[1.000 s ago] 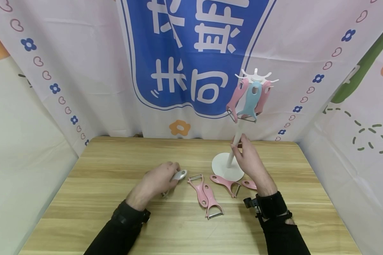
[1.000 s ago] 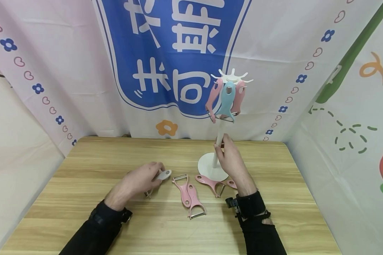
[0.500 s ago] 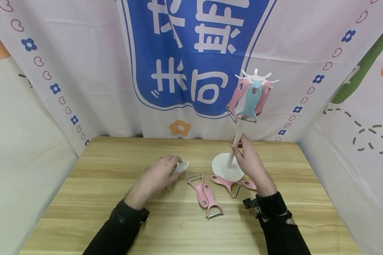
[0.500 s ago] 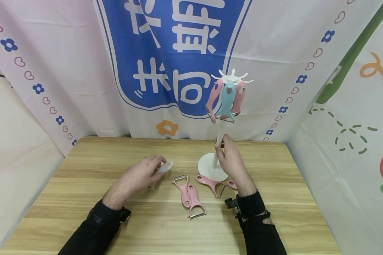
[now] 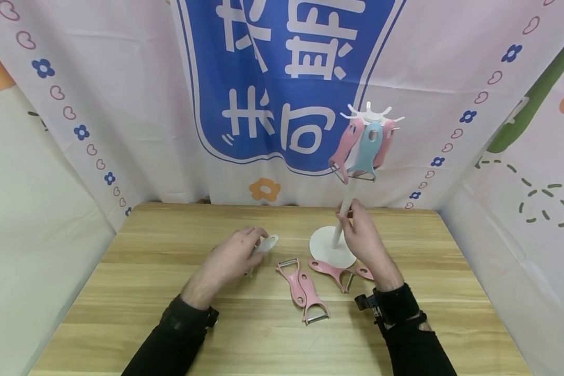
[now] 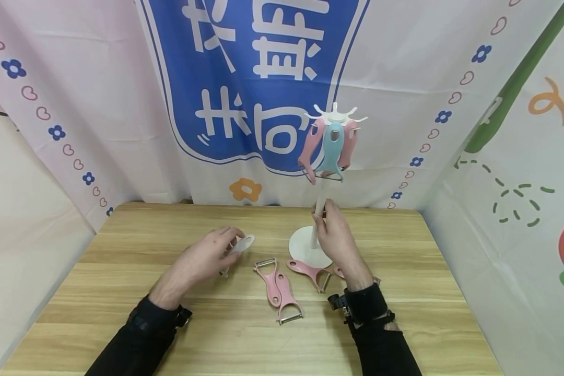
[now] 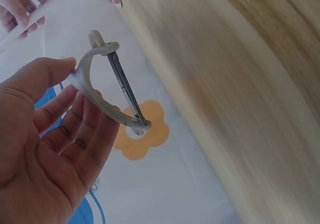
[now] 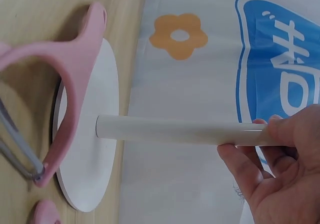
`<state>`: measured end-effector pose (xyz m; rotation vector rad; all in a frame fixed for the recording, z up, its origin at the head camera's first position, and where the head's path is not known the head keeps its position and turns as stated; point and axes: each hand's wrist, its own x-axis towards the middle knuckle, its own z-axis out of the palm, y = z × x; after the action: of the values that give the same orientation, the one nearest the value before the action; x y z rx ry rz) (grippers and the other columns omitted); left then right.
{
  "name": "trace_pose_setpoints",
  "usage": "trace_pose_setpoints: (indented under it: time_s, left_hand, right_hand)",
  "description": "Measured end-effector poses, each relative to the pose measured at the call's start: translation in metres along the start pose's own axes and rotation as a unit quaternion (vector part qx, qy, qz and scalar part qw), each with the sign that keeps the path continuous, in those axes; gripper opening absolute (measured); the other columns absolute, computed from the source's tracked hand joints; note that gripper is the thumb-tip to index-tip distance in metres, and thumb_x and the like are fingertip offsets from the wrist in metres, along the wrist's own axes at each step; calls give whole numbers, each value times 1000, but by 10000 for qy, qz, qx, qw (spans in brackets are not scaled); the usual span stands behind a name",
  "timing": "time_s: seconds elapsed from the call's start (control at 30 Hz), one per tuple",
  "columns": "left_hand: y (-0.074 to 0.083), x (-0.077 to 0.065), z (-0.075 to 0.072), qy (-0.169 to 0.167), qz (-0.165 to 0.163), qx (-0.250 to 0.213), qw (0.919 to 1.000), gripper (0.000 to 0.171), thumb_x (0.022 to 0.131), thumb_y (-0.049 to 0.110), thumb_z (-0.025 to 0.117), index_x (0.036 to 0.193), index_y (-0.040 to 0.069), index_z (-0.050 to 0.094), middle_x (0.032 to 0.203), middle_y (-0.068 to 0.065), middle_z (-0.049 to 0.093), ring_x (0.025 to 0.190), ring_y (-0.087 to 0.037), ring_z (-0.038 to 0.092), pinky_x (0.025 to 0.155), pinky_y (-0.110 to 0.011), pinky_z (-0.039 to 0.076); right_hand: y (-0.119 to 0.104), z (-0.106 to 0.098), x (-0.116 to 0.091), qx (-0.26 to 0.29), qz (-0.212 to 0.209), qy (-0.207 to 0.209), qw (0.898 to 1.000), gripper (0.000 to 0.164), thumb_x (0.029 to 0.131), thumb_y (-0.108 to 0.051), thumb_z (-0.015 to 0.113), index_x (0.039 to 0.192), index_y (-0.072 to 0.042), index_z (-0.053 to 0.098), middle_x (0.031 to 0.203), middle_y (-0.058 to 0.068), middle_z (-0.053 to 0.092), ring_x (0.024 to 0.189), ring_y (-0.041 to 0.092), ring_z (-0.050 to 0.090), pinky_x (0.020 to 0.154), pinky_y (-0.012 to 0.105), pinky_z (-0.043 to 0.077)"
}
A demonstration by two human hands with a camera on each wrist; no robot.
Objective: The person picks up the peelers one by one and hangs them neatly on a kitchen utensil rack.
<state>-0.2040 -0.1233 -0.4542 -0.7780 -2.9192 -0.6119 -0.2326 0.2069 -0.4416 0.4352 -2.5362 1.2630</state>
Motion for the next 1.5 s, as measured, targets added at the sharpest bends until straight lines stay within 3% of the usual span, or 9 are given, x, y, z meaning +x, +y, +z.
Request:
trace_pose_setpoints:
  time_s: [0.3, 0.57, 0.9, 1.17, 1.5]
  left_hand:
    - [-2, 0, -3, 77, 73, -109, 9999, 40, 91, 16, 77, 129, 10, 65, 111, -2, 67, 94, -15, 64, 76, -27, 59]
    - [-2, 0, -8, 103, -2, -216, 9997, 41, 92, 19, 77, 131, 13, 64, 111, 1, 66, 96, -15, 64, 79, -30, 59]
    - [-3, 0, -17, 242, 142, -456, 9986, 45, 92, 18, 77, 135, 14, 62, 115, 3, 66, 97, -11, 64, 79, -26, 59]
    - [1, 3, -24, 490, 171, -707, 9961, 45, 94, 20, 76, 136, 16, 61, 112, 5, 64, 95, -8, 64, 70, -20, 59]
    - [9, 9, -37, 946, 330, -1100, 9889, 46, 95, 17, 74, 138, 16, 60, 114, 0, 62, 97, -14, 66, 76, -27, 62]
  right_hand:
    - [-16, 17, -4, 407, -33, -440, 9982, 22, 108, -6, 49, 129, -2, 52, 115, 14, 66, 115, 29, 62, 100, 43, 56]
    - [-20, 21, -5, 461, 24, -482, 9978, 24, 107, -4, 49, 131, 0, 52, 112, 12, 66, 113, 29, 62, 99, 45, 57]
    - [-19, 21, -6, 563, 175, -547, 9968, 22, 108, -7, 49, 130, -5, 53, 114, 12, 66, 116, 29, 62, 100, 48, 56]
    - [-17, 23, -6, 377, 135, -509, 9979, 19, 108, -7, 50, 127, -10, 52, 113, 10, 66, 116, 28, 62, 99, 49, 57]
    - [-17, 25, -6, 269, 27, -453, 9986, 20, 107, -14, 54, 126, -8, 52, 111, 8, 65, 112, 23, 65, 92, 37, 61]
